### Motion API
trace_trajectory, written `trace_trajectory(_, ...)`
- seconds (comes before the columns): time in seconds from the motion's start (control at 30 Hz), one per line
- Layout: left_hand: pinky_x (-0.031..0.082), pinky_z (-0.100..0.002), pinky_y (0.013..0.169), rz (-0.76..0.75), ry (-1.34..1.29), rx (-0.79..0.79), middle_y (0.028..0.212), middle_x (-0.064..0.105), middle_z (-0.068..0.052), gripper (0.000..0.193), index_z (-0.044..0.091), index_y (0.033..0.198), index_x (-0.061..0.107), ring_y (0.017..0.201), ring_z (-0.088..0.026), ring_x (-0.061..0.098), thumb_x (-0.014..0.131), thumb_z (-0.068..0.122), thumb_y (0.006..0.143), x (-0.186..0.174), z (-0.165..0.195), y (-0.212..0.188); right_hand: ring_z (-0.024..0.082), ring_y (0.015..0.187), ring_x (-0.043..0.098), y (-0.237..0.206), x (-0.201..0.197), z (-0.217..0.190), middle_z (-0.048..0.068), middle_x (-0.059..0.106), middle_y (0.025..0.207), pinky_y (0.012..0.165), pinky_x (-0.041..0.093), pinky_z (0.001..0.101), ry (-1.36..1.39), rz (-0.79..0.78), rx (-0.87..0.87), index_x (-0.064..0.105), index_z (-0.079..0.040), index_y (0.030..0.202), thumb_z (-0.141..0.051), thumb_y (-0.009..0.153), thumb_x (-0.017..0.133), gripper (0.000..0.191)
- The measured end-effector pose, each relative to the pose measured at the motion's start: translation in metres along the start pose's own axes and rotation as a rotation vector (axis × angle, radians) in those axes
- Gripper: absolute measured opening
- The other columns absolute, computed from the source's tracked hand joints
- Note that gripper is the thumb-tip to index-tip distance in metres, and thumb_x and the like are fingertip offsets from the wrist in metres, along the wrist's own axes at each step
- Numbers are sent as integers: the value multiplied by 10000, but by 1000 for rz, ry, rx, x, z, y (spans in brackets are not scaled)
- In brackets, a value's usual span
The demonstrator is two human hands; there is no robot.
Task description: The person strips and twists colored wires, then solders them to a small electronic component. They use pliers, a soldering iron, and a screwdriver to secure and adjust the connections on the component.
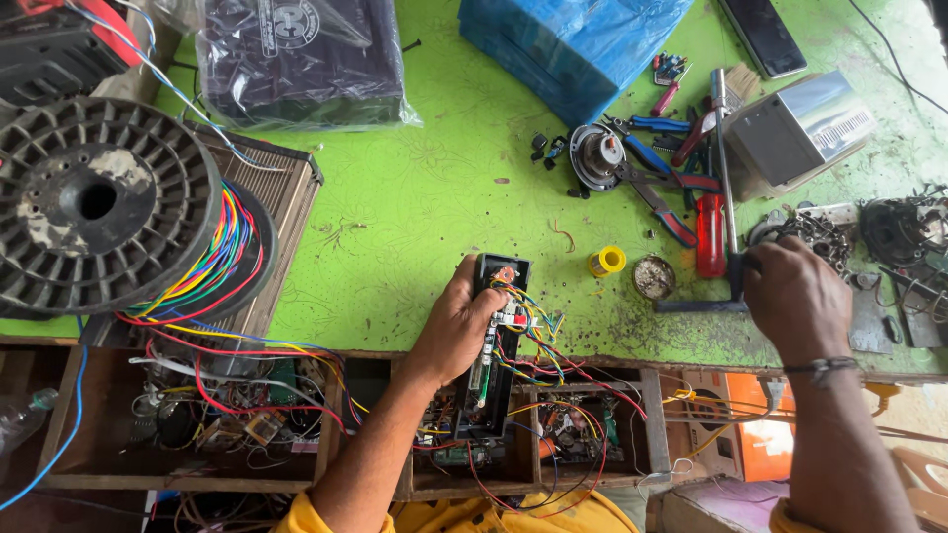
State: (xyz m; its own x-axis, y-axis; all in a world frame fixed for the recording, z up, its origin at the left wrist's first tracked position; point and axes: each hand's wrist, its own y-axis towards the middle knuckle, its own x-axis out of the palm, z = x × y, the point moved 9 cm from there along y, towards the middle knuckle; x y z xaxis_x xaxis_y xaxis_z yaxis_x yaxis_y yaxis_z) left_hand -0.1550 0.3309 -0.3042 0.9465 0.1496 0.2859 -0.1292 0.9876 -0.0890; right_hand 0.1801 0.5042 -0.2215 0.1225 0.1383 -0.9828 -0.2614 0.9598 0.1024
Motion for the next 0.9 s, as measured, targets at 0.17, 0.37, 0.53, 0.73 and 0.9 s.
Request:
trace_trajectory(0.17,492,-300,848,-6,58,21,965,588,-15,223,41,1175,575,909,-91,533,564,159,986,1,2,-1,299,871,701,-6,-30,15,165,725,960,765,554,445,114,226,81,655,-11,1067,-277,991,770,299)
trace_trajectory(0.37,501,-283,778,7,-138,-95,955,610,-1,258,81,1182,561,852,-80,548,551,136,930,0,-9,0,226,810,698,-50,-71,39,147,672,908,762,554,354,537,640,4,502,44,1194,-47,1149,664,191)
trace_trajectory(0.53,488,-283,812,-27,-148,-34,968,583,2,194,51,1145,564,881,-83,528,569,116,963,0,-9,1,171,854,720,-89,-73,55,136,577,1082,745,603,298,830,804,39,464,35,1261,-21,1122,604,204)
trace_trajectory(0.73,481,-277,845,-31,-157,-22,981,597,8,193,61,1148,574,899,-79,530,559,122,965,-3,-13,1,193,851,688,-128,-51,40,156,718,1004,763,540,296,547,738,80,707,63,1230,-30,1123,644,155)
trace_trajectory(0.9,484,-288,854,-38,-78,-11,998,596,-3,214,54,1166,579,911,-90,533,566,144,972,-4,-14,0,221,907,707,-109,-26,50,146,729,1024,843,553,326,549,657,118,730,4,1213,-29,1032,640,205)
